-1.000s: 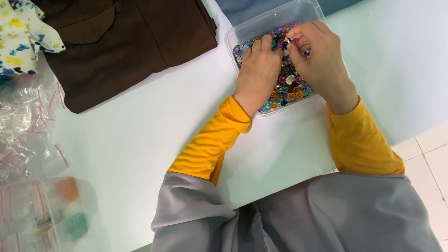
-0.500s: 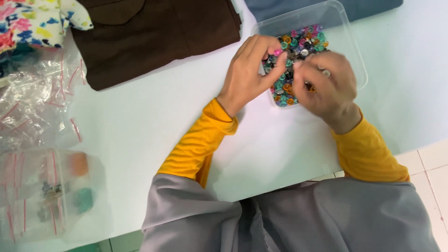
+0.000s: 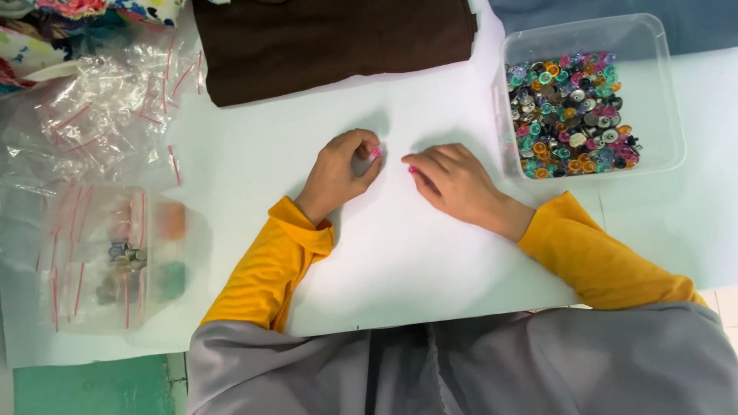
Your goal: The person sorts colorful buttons from a plastic bin onto a white table, then places them into small ziplock bags. They seal the bags and store them in a larger container. The person continues to pick and arrange pink buttons on the table.
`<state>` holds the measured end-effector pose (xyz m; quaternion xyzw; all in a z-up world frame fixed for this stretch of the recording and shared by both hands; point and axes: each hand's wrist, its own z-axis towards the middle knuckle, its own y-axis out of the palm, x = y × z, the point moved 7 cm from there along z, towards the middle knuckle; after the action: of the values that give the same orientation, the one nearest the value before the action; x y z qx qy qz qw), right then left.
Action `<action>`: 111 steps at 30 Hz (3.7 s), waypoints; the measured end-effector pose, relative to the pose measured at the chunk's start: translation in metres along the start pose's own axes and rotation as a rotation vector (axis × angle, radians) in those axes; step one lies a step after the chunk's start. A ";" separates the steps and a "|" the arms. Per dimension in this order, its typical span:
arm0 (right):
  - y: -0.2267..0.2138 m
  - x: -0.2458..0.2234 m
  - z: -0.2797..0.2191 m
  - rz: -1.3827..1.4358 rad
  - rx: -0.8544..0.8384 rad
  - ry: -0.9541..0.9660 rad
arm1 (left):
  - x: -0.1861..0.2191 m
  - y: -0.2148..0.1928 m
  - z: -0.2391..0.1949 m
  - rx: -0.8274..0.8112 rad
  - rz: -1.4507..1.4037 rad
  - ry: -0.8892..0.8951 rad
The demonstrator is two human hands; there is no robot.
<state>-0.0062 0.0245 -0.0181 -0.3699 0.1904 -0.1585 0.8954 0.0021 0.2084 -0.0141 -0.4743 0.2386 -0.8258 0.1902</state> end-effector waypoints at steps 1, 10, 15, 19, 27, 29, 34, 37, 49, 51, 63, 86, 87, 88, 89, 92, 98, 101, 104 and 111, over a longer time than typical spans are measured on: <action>0.004 0.002 0.003 0.002 -0.003 -0.002 | -0.001 0.000 0.003 0.002 -0.001 -0.003; 0.021 0.040 0.014 -0.221 -0.054 0.262 | -0.013 0.020 0.021 0.045 0.190 -0.142; 0.015 0.039 0.017 -0.269 -0.079 0.308 | -0.019 0.032 0.020 0.070 0.331 -0.173; 0.016 0.039 0.018 -0.269 -0.082 0.305 | -0.018 0.031 0.019 0.050 0.340 -0.194; 0.008 0.037 0.018 -0.201 -0.036 0.317 | -0.019 0.033 0.016 0.051 0.357 -0.170; 0.000 0.029 0.020 -0.158 -0.026 0.300 | -0.013 0.031 0.017 0.056 0.353 -0.159; -0.041 -0.018 0.017 -0.239 0.214 0.019 | 0.029 0.020 0.021 0.193 0.393 0.085; -0.079 -0.040 0.002 -0.295 0.436 -0.221 | 0.060 0.030 0.031 0.279 0.355 0.252; -0.172 0.124 -0.029 -0.468 -0.224 0.406 | 0.123 0.188 0.142 -0.232 0.265 0.342; -0.157 0.156 -0.041 -0.222 -0.318 0.497 | 0.100 0.212 0.152 -0.361 0.376 0.156; -0.139 0.173 -0.055 -0.160 -0.311 0.661 | 0.078 0.222 0.144 -0.711 0.422 0.123; -0.161 0.148 -0.036 -0.149 -0.099 0.530 | 0.093 0.171 0.176 -0.505 -0.184 0.089; -0.161 0.143 -0.033 -0.173 -0.082 0.471 | 0.093 0.168 0.176 -0.502 -0.220 0.056; -0.163 0.140 -0.030 -0.174 -0.082 0.469 | 0.094 0.168 0.175 -0.500 -0.220 0.057; -0.169 0.131 -0.025 -0.268 -0.035 0.375 | 0.099 0.164 0.176 -0.446 -0.224 0.127; -0.176 0.111 -0.019 -0.465 0.067 0.179 | 0.108 0.155 0.175 -0.341 -0.275 0.238; -0.157 0.026 -0.004 -0.466 0.315 -0.176 | 0.111 0.108 0.153 -0.033 -0.308 0.354; -0.131 -0.021 0.001 -0.174 0.276 -0.326 | 0.108 0.061 0.122 0.086 -0.225 0.418; -0.094 -0.054 0.008 0.060 0.219 -0.387 | 0.085 0.022 0.080 0.188 -0.084 0.459; -0.011 -0.050 0.006 0.139 0.114 -0.279 | -0.005 -0.050 -0.011 0.155 0.104 0.180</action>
<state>-0.0492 0.0419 0.0047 -0.3228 0.0798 -0.0540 0.9416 -0.0093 0.2534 0.0066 -0.3691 0.2145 -0.8700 0.2468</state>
